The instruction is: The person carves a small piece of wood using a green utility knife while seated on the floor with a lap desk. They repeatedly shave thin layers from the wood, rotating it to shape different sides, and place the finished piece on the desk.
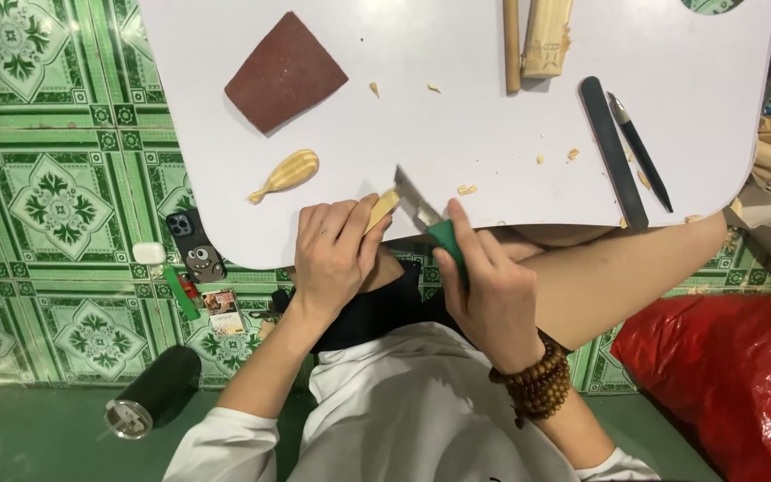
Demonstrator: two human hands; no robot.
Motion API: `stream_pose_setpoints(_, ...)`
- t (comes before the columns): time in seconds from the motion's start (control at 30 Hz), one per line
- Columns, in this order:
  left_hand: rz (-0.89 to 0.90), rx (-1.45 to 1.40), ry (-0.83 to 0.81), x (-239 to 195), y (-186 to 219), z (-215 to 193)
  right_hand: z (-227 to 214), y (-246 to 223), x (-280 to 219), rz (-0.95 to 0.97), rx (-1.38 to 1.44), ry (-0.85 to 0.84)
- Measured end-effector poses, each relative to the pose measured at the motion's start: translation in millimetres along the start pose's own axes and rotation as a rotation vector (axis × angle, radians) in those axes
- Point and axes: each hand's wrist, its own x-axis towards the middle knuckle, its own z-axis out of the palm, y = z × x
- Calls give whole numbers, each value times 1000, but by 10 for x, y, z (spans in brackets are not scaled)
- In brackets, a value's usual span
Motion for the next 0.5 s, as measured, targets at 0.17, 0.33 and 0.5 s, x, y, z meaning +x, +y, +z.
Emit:
stream_pose_setpoints(0.17,-2,6,5,6,22,-15,24,-57,-68,-21,-19,-77)
stream_pose_setpoints(0.33,-7,-7,8,1,14,-14,36,-88,-15,-50,-118,-56)
stream_pose_setpoints(0.5,7,8,23,-16,-4,16,31,-138,53,-70,-202,-19)
